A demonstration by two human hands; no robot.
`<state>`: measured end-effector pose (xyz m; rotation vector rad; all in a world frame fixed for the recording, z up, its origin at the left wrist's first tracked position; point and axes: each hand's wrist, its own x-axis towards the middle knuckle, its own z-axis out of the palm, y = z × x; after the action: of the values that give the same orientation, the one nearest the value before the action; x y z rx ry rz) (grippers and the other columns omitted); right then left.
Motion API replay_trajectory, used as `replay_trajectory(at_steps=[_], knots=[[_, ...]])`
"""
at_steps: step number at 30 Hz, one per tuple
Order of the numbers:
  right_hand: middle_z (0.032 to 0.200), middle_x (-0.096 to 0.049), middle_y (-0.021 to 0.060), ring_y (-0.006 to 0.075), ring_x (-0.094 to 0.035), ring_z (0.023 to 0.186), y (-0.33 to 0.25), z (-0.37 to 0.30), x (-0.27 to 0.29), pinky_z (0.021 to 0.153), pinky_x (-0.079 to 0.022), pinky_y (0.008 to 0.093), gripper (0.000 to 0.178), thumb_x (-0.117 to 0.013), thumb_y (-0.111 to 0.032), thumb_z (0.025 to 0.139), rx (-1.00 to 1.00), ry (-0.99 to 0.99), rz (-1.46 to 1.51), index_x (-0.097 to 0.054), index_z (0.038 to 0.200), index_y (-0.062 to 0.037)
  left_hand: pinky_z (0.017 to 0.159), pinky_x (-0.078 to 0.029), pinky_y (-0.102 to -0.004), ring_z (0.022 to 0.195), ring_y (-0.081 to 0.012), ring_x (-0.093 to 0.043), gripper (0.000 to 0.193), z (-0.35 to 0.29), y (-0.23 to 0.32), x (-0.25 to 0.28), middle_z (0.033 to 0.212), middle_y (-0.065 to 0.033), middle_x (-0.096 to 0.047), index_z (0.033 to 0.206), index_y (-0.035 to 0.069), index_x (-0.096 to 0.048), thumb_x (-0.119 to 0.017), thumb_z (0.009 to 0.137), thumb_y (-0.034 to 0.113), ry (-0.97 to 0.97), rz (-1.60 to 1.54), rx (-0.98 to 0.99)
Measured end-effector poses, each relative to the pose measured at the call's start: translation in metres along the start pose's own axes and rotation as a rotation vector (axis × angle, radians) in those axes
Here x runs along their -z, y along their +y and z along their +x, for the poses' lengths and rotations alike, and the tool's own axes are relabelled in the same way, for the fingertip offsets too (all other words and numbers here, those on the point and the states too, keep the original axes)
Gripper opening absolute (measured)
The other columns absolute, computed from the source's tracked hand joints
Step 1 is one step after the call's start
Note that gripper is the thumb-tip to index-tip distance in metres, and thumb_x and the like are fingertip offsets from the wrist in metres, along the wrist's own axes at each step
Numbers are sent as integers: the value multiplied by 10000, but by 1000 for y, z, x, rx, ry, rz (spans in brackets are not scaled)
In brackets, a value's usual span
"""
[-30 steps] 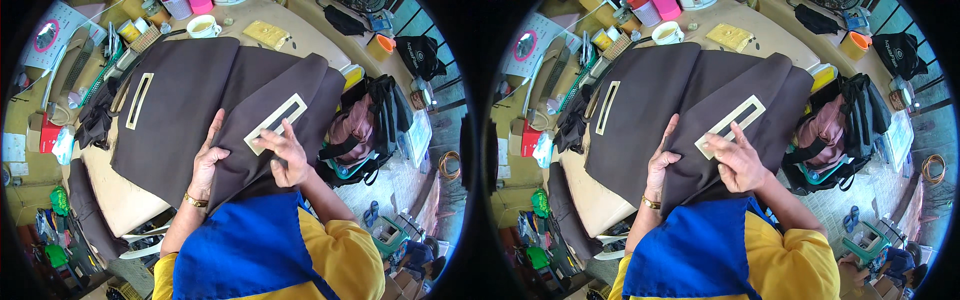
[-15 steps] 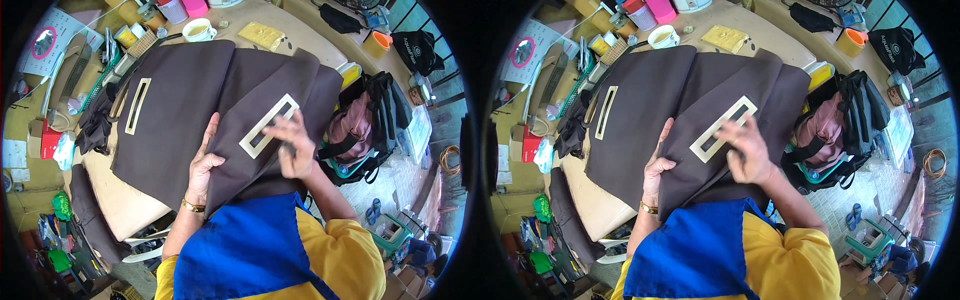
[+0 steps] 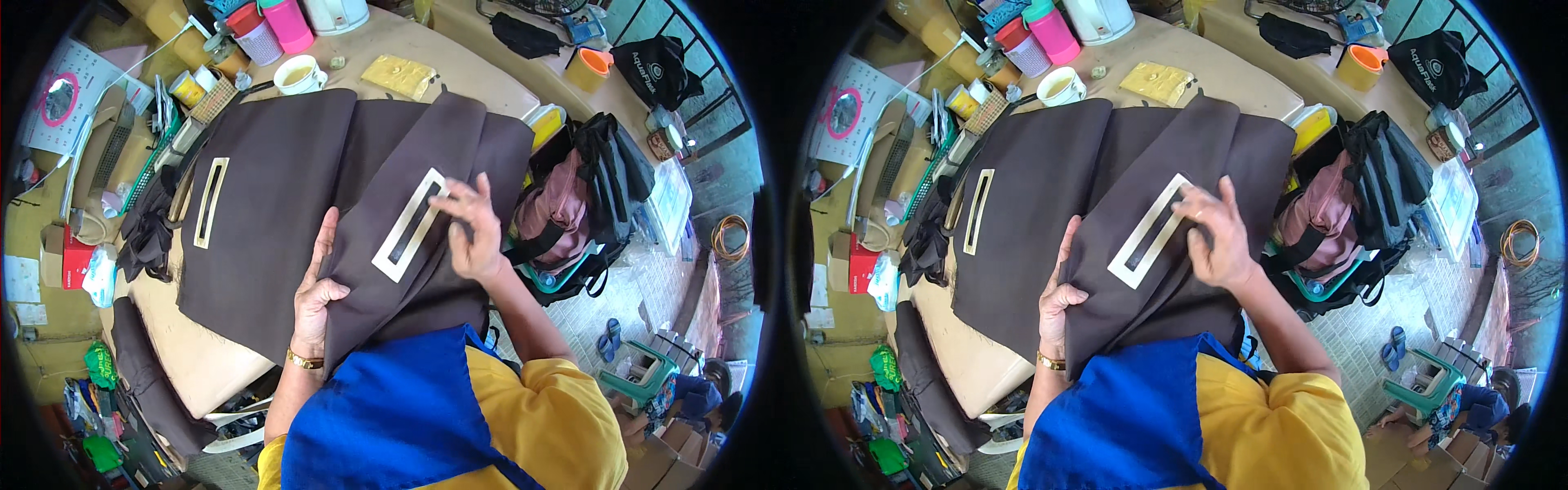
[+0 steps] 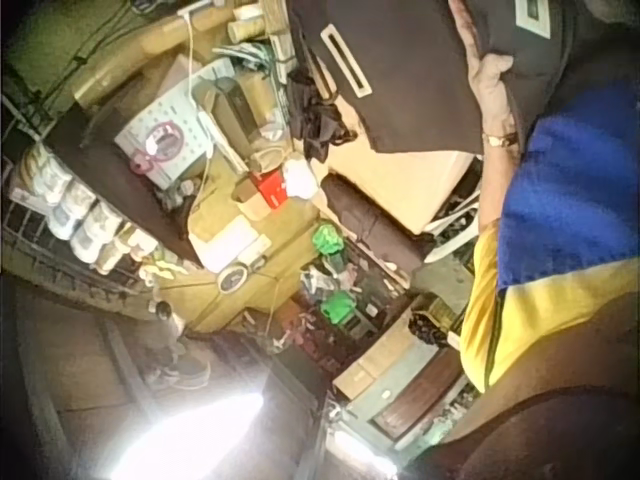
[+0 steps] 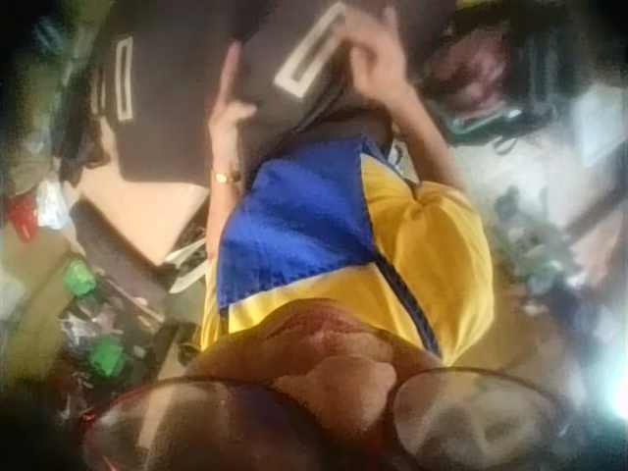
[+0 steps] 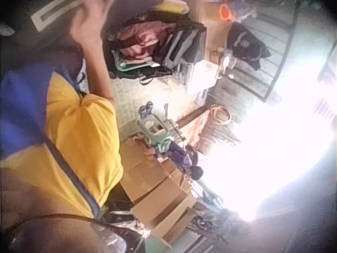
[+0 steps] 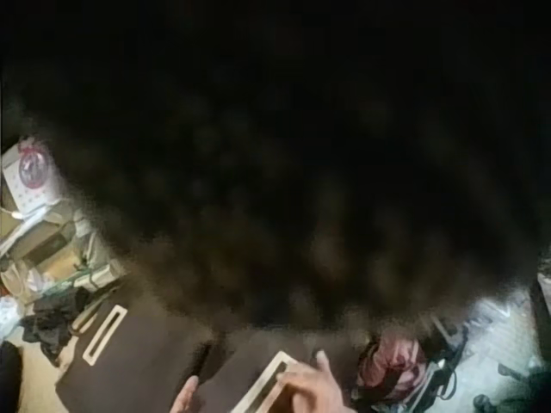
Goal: The person handles a large piece of brown leather fabric on a workshop table, checking various attachments and then handling a small round piece of material.
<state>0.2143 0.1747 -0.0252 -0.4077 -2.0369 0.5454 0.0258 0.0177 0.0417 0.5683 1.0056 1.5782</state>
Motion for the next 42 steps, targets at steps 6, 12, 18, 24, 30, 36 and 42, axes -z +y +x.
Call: replay_trajectory(at_steps=[6, 12, 18, 24, 30, 36, 42], knots=[[1216, -639, 157, 261, -570, 1236, -32, -12, -7, 1192, -147, 536, 306, -529, 10, 716, 235, -161, 138, -629, 997, -59, 1208, -121, -296, 1495, -206, -158, 994, 2, -2, 2, 1625, -100, -177, 1531, -32, -205, -512, 591, 65, 10, 127, -31], [1203, -636, 153, 290, -586, 1202, -8, -4, -3, 1182, -163, 536, 417, -536, 43, 709, 8, -60, 80, -627, 1103, -61, 1205, -125, -289, 1494, -205, -161, 983, 0, -4, 11, 1625, -100, -177, 1534, -22, -209, -501, 599, 56, -4, 193, -38], [1158, -635, 156, 317, -577, 1189, -6, -1, 0, 1153, -223, 550, 269, -523, 0, 791, 78, -107, -100, -628, 1032, -54, 1202, -130, -282, 1482, -204, -194, 999, -3, 2, 0, 1620, -109, -183, 1539, -11, -208, -501, 587, 59, 17, 40, -5], [1264, -515, 160, 250, -519, 1200, 57, -6, 22, 1053, -392, 363, 536, -603, 143, 791, -158, 451, -49, -442, 1273, -28, 1204, -132, -287, 1481, -205, -199, 1037, -5, 7, -2, 1616, -112, -193, 1541, -10, -197, -523, 560, 64, 20, 58, 0], [1188, -504, 122, 119, -600, 835, 47, -6, 41, 830, -491, 240, 696, -681, 160, 784, -352, 599, 142, -331, 1355, -30, 1207, -126, -288, 1481, -209, -202, 1060, -5, 6, -2, 1615, -115, -195, 1538, -17, -195, -542, 541, 69, 27, -2, 3], [1094, -519, 99, 101, -544, 782, 28, -16, 31, 699, -476, 198, 526, -547, 106, 915, -332, 528, 307, -326, 1366, -51, 1205, -134, -290, 1472, -209, -226, 1062, -3, 2, 1, 1611, -127, -201, 1540, -13, -193, -548, 546, 93, 27, 26, -8], [1138, -563, 141, 154, -556, 927, 11, 2, 28, 856, -467, 299, 485, -555, 24, 936, -264, 488, 220, -344, 1365, -57, 1158, -262, -295, 1364, -228, -411, 879, -8, 10, -13, 1509, -126, -391, 1506, -44, -273, -571, 687, 66, 12, 156, -70]])
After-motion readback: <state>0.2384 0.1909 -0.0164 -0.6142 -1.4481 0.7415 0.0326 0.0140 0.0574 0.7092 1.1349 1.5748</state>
